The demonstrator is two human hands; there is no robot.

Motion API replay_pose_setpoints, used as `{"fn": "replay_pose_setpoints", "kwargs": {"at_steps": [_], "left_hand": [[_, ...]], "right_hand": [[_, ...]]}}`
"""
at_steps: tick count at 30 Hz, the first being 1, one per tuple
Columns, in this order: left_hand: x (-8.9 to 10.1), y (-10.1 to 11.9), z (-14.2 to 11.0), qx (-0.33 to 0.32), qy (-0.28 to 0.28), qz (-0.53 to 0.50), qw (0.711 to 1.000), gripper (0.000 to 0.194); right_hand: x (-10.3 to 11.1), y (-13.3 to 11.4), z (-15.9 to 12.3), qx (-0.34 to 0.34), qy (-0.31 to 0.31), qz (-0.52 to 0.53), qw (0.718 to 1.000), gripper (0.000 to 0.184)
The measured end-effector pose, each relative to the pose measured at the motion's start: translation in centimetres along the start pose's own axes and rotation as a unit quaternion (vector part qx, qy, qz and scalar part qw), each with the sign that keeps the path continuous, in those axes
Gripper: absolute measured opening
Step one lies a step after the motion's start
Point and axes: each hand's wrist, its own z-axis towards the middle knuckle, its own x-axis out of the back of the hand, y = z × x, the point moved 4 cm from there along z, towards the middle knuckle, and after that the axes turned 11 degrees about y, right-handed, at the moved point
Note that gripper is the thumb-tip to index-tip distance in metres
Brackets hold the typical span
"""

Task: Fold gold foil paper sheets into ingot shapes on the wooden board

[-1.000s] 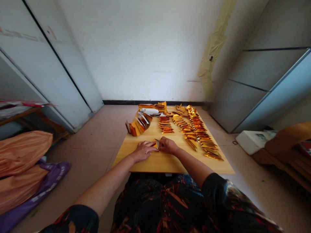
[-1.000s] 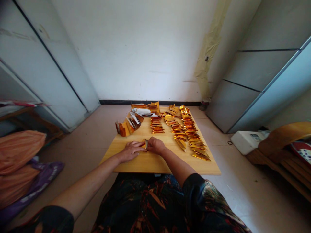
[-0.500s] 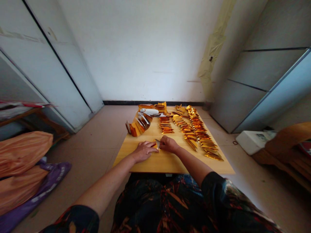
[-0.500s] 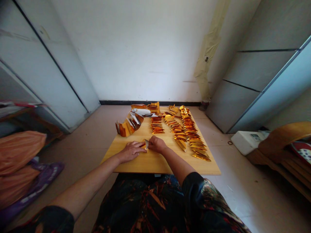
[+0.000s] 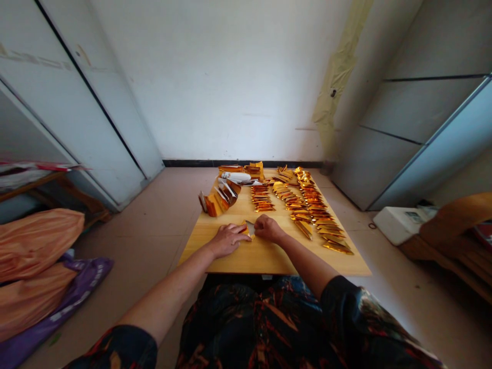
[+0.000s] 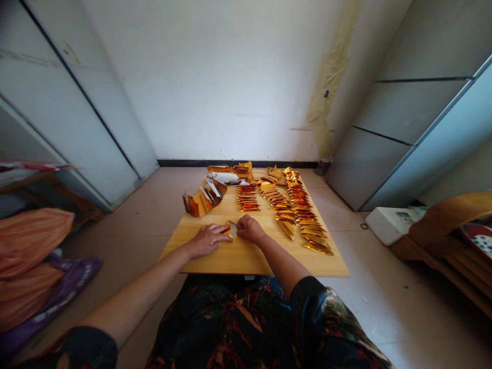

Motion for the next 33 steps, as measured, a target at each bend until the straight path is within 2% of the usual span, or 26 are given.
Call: {"fn": "replay_pose_setpoints", "kwargs": {"at_steps": [4,9,11,15,22,27,33], "left_hand": [[-0.2,0.2,-0.1,0.002,0.015,0.006,1.000,0.046],[-0.7,1.4,-0.2,0.030,0.048,0.033,0.998,0.042],[-1.0,2.0,-0.3,0.055,0.050,0.053,0.996,0.041],[-1.4,2.9,-0.2,0.090,0.056,0.076,0.991,0.044],[-1.1,3.2,0.2,0.092,0.054,0.109,0.988,0.045],[-0.7,3.9,0.2,0.096,0.048,0.110,0.988,0.046],[-1.3,4.3,0.3,0.120,0.063,0.106,0.985,0.040]], "right_hand": [[0.3,-0.1,-0.2,-0.004,0.035,0.001,0.999,0.013],[0.0,-1.1,-2.6,0.001,0.077,-0.002,0.997,0.019],[-0.5,-1.7,-3.9,0.017,0.052,-0.003,0.999,0.017],[-0.8,-2.2,-5.3,0.007,0.049,-0.029,0.998,0.019],[-1.3,-2.9,-5.0,0.043,0.056,-0.124,0.990,0.017],[-1.6,-2.0,-5.2,0.038,0.091,-0.115,0.988,0.018],[-1.4,-1.3,-5.9,0.057,0.126,-0.109,0.984,0.019]]}}
